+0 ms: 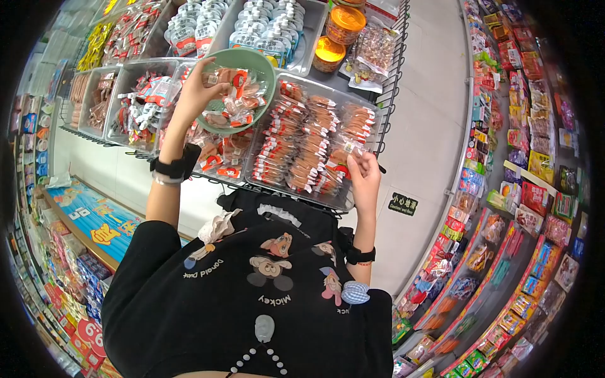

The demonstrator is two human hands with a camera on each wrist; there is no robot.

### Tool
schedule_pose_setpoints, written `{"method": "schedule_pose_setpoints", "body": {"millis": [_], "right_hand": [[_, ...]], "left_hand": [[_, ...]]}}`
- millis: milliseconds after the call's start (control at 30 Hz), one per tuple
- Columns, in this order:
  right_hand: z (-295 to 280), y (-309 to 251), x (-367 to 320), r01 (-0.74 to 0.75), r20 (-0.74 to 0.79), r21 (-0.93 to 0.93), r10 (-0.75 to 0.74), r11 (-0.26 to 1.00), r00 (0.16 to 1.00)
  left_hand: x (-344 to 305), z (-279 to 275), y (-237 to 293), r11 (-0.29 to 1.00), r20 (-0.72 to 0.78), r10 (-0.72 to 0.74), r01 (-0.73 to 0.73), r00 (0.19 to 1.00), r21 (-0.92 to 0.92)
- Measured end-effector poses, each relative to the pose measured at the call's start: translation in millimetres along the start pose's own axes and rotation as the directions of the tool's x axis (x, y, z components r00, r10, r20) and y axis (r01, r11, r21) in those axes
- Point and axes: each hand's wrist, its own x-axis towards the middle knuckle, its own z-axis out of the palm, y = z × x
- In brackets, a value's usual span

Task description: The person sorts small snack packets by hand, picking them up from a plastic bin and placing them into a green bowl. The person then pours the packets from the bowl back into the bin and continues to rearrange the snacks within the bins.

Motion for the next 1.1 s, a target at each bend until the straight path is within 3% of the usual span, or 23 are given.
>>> {"method": "schedule_pose_setpoints", "body": {"millis": [33, 100, 167, 200, 233, 300, 367, 467, 533, 633, 700, 767, 867, 933, 1067, 1100], "right_hand": [[1, 1, 0, 0.003, 0.008, 0.042, -0.003, 0.999, 1.0], [5, -1, 0, -0.012, 0.013, 0.024, 0.012, 1.0, 1.0], [9, -4, 0, -0.025, 0.014, 0.005, 0.025, 1.0, 1.0], [11, -6, -1, -0.035, 0.031, -0.021, 0.036, 0.999, 0.999], [13, -6, -2, -0.046, 0.045, -0.047, 0.049, 0.998, 0.998], [17, -9, -4, -0.041, 0.074, 0.03, 0.039, 0.999, 0.996], [23, -20, -7, -0.061, 0.12, 0.13, 0.045, 0.99, 0.992], [29, -26, -9, -0.044, 0.207, 0.112, 0.02, 0.993, 0.978], [34, -25, -8, -0.041, 0.244, 0.11, 0.013, 0.993, 0.97], [35, -32, -10, -0.142, 0.233, 0.048, 0.127, 0.989, 0.964], [33, -24, -8, -0.12, 0.234, 0.06, 0.103, 0.991, 0.967], [28, -21, -6, -0.062, 0.221, 0.066, 0.046, 0.996, 0.974], [10, -16, 3, -0.039, 0.115, 0.098, 0.028, 0.994, 0.993], [-4, -11, 8, -0.013, 0.033, 0.093, 0.01, 0.996, 0.999], [-30, -7, 12, -0.017, -0.029, -0.095, 0.014, 0.995, 0.999], [-34, -5, 12, -0.039, -0.025, -0.263, 0.034, 0.964, 0.999]], "left_hand": [[-5, 0, 10, 0.969, 0.01, -0.06, 0.061, 0.998, -0.241], [-22, 5, 31, 0.976, 0.064, -0.046, 0.059, 0.997, -0.208], [-36, 17, 44, 0.944, 0.165, 0.033, 0.023, 0.986, -0.328], [-43, 27, 42, 0.948, 0.186, 0.024, 0.037, 0.982, -0.316], [-52, 28, 57, 0.981, 0.278, -0.052, 0.101, 0.959, -0.165], [-67, 53, 52, 0.924, 0.326, 0.007, 0.118, 0.945, -0.363], [-73, 59, 65, 0.977, 0.397, 0.015, 0.071, 0.918, -0.2], [-78, 75, 70, 0.974, 0.421, 0.111, -0.015, 0.9, -0.226], [-81, 75, 82, 0.944, 0.536, 0.044, 0.14, 0.843, -0.298], [-81, 75, 89, 0.964, 0.521, -0.01, 0.147, 0.853, -0.222], [-80, 74, 86, 0.967, 0.547, -0.023, 0.157, 0.837, -0.199], [-80, 83, 62, 0.904, 0.452, 0.022, 0.176, 0.892, -0.39], [-71, 68, 61, 0.907, 0.323, -0.061, 0.188, 0.945, -0.377], [-63, 67, 34, 0.895, 0.136, -0.073, 0.126, 0.988, -0.429], [-58, 57, 8, 0.833, 0.029, -0.182, 0.17, 0.983, -0.527], [-59, 57, 2, 0.846, 0.018, -0.19, 0.173, 0.982, -0.504]]}}
